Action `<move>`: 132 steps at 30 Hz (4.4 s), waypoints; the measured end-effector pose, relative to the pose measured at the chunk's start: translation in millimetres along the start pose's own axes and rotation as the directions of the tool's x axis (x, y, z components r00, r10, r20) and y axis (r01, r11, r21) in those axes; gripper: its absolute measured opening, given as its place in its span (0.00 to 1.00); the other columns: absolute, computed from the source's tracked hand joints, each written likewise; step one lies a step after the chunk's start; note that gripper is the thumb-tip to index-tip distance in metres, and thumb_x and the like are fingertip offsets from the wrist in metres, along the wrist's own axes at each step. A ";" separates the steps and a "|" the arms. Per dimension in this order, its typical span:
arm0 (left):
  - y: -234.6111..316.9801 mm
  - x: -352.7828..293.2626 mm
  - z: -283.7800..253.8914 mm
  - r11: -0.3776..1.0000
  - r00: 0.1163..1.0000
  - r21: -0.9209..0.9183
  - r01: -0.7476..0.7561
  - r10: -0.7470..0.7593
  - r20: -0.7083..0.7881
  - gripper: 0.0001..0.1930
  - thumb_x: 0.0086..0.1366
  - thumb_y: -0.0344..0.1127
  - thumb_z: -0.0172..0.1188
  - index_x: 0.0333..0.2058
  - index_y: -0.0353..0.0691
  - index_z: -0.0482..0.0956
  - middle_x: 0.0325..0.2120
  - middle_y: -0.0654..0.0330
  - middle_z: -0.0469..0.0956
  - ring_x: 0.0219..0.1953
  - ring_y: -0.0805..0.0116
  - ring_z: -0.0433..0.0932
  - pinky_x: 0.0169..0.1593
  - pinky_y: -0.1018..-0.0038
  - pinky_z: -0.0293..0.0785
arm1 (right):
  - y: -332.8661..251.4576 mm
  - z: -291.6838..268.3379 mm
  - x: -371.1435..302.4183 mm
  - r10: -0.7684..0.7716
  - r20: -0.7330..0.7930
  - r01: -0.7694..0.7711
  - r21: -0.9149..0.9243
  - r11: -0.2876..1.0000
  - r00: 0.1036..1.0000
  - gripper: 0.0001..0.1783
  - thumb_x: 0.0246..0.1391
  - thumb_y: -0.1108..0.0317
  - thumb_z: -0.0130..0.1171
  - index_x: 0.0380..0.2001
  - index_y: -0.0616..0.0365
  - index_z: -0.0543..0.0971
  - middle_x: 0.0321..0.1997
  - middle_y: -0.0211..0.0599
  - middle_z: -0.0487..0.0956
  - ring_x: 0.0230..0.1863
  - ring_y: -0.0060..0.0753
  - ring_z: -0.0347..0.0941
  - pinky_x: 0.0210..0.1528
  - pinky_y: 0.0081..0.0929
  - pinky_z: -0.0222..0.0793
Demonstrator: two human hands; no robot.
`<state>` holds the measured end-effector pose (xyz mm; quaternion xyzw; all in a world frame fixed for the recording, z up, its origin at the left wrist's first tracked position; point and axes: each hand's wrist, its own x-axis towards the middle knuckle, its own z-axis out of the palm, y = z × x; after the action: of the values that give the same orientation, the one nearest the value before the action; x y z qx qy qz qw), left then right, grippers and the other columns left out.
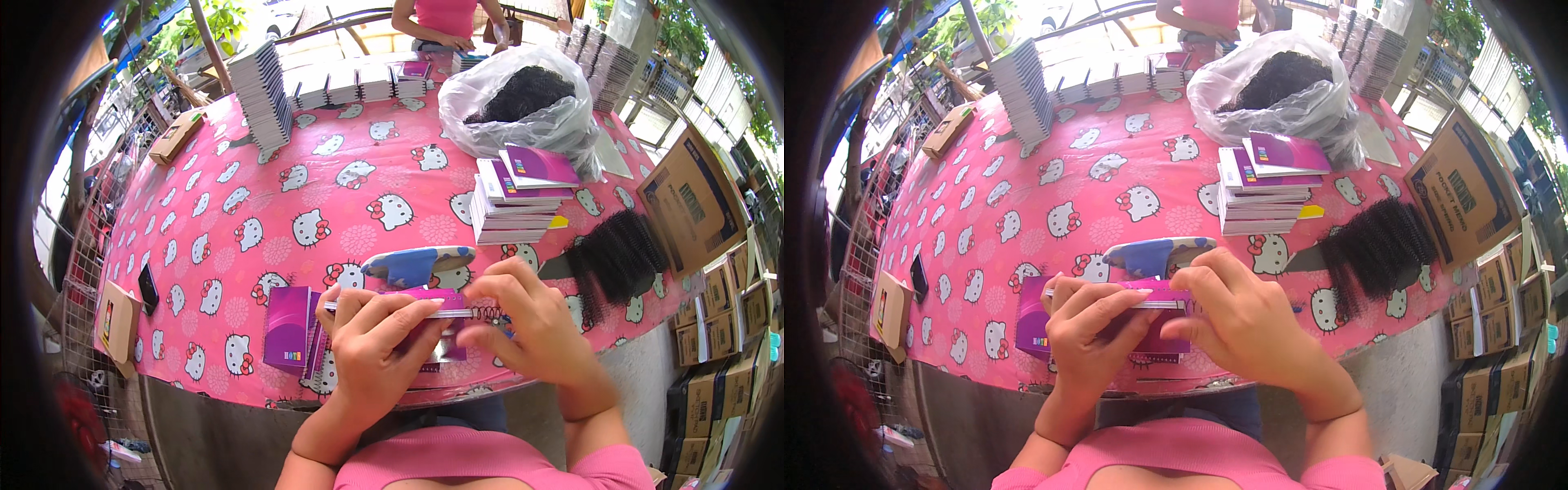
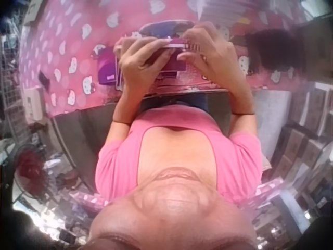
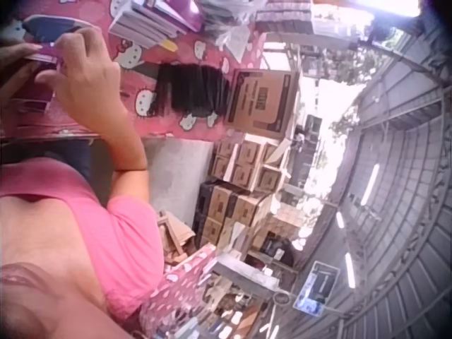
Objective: The person assembles notebooks by threading spiral bindings through pre-punched holes and using a blue tool to crimp the ends of the wire.
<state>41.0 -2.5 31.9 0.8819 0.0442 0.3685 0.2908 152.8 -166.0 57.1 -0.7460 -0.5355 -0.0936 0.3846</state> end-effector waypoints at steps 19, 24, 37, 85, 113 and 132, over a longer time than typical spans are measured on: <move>0.6 -8.1 -5.2 1.000 1.000 0.012 -0.005 0.005 0.020 0.10 0.50 0.36 0.73 0.33 0.50 0.86 0.28 0.72 0.80 0.33 0.72 0.71 0.54 0.63 0.55 | -15.7 4.6 7.9 0.083 0.103 -0.081 -0.023 0.996 0.991 0.04 0.51 0.74 0.63 0.27 0.62 0.78 0.30 0.42 0.78 0.32 0.46 0.77 0.30 0.34 0.71; 3.7 -8.7 -6.4 1.000 0.999 -0.010 -0.025 0.026 0.047 0.12 0.49 0.37 0.73 0.35 0.49 0.85 0.28 0.72 0.80 0.32 0.71 0.71 0.52 0.64 0.56 | 99.3 3.7 37.5 0.019 0.653 -0.073 0.056 0.996 0.757 0.10 0.53 0.66 0.62 0.31 0.63 0.78 0.34 0.48 0.79 0.36 0.51 0.78 0.37 0.39 0.72; -3.2 -4.8 -3.8 1.000 0.999 0.012 -0.013 0.014 -0.031 0.14 0.48 0.41 0.73 0.32 0.44 0.81 0.27 0.66 0.78 0.34 0.66 0.74 0.48 0.65 0.59 | 124.8 80.8 40.6 0.339 0.199 -0.321 -0.116 0.940 0.920 0.15 0.42 0.69 0.63 0.36 0.61 0.75 0.37 0.43 0.80 0.41 0.44 0.79 0.40 0.34 0.77; -54.4 18.8 -18.5 0.913 0.947 -0.279 0.298 -0.320 -0.033 0.07 0.59 0.30 0.66 0.35 0.35 0.82 0.31 0.57 0.81 0.33 0.71 0.80 0.39 0.74 0.75 | 141.8 87.2 79.4 0.311 0.160 -0.294 -0.122 0.948 0.937 0.27 0.39 0.68 0.72 0.45 0.60 0.76 0.43 0.42 0.80 0.43 0.42 0.78 0.46 0.34 0.74; -24.6 18.3 -13.5 0.997 0.974 -0.072 0.010 -0.027 -0.227 0.40 0.50 0.42 0.75 0.60 0.39 0.66 0.59 0.49 0.67 0.60 0.55 0.67 0.58 0.62 0.67 | 23.3 -1.5 33.5 0.000 -0.092 -0.004 -0.049 0.999 0.996 0.10 0.49 0.82 0.58 0.36 0.61 0.76 0.33 0.45 0.76 0.37 0.49 0.74 0.40 0.38 0.69; -13.8 -22.8 -2.9 0.941 0.976 -0.320 0.107 -0.161 -0.147 0.15 0.48 0.29 0.75 0.36 0.41 0.81 0.34 0.60 0.70 0.37 0.69 0.70 0.38 0.75 0.70 | -25.7 11.5 21.1 -0.086 0.090 0.096 -0.123 0.988 0.992 0.12 0.46 0.66 0.66 0.33 0.56 0.77 0.34 0.36 0.74 0.39 0.41 0.70 0.44 0.38 0.61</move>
<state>24.4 3.7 11.8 0.7852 0.0708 0.4245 0.4453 136.0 -139.5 73.0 -0.7469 -0.5777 -0.1134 0.3089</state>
